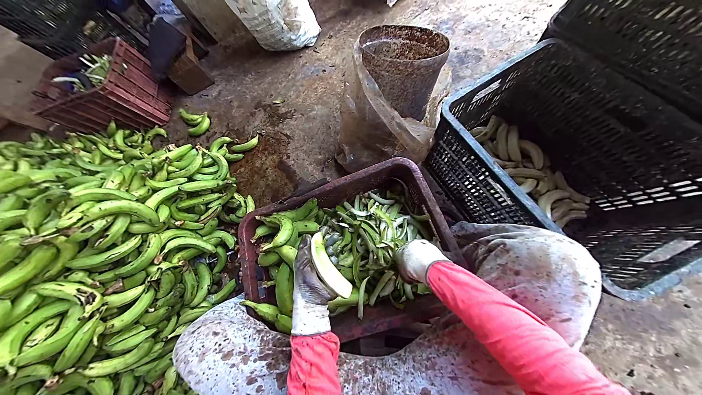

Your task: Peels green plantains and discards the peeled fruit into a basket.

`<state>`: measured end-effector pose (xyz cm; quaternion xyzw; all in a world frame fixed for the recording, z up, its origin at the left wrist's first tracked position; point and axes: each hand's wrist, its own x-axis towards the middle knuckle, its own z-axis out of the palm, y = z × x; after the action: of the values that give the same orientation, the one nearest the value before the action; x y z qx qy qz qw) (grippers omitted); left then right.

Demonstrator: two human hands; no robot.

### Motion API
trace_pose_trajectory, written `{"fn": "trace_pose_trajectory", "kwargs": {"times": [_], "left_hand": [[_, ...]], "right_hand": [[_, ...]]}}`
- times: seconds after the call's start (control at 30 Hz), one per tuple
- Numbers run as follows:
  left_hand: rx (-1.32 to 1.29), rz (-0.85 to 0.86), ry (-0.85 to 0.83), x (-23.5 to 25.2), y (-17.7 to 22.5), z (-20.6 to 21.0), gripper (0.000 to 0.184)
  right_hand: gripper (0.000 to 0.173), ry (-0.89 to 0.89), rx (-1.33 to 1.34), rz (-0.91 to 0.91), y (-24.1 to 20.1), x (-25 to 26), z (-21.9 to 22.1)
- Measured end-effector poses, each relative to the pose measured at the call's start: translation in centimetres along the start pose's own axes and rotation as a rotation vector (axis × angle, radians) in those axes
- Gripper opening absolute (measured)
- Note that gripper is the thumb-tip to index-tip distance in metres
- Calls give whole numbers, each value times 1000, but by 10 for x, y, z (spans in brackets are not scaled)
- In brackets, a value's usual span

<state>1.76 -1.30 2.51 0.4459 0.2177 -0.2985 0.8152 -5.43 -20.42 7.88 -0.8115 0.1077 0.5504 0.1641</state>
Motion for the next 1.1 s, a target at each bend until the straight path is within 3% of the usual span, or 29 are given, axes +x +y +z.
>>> {"fn": "trace_pose_trajectory", "kwargs": {"times": [0.1, 0.17, 0.27, 0.37, 0.47, 0.6, 0.73, 0.9, 1.03, 1.1], "left_hand": [[-121, -29, -71, 4, 3, -13, 54], [-169, -40, -65, 3, 4, -13, 56], [-120, -1, -60, -1, -4, -3, 55], [-12, 91, -131, -11, -14, 10, 47], [-62, 84, -197, -13, -19, 20, 51], [-66, 139, -120, -4, -16, 21, 45], [-32, 165, -19, -25, -25, 48, 43], [51, 316, -166, -22, -48, 49, 40], [275, 353, -94, -31, -46, 46, 38], [301, 344, -127, -42, -48, 42, 42]], "right_hand": [[35, -62, -133, -138, 1, 7, -2], [23, -72, 21, -286, 5, 12, 0], [15, 258, 254, -439, 2, 24, 7], [26, 646, 211, -332, -15, 30, 9], [30, 765, 136, -323, -22, 23, 11], [33, 709, 68, -351, -23, 3, 6], [32, 776, 205, -217, -28, 11, 8], [27, 742, 342, -20, -30, 26, 5], [24, 804, 388, -3, -29, 37, 13], [33, 704, 450, 14, -18, 42, 3]]}}
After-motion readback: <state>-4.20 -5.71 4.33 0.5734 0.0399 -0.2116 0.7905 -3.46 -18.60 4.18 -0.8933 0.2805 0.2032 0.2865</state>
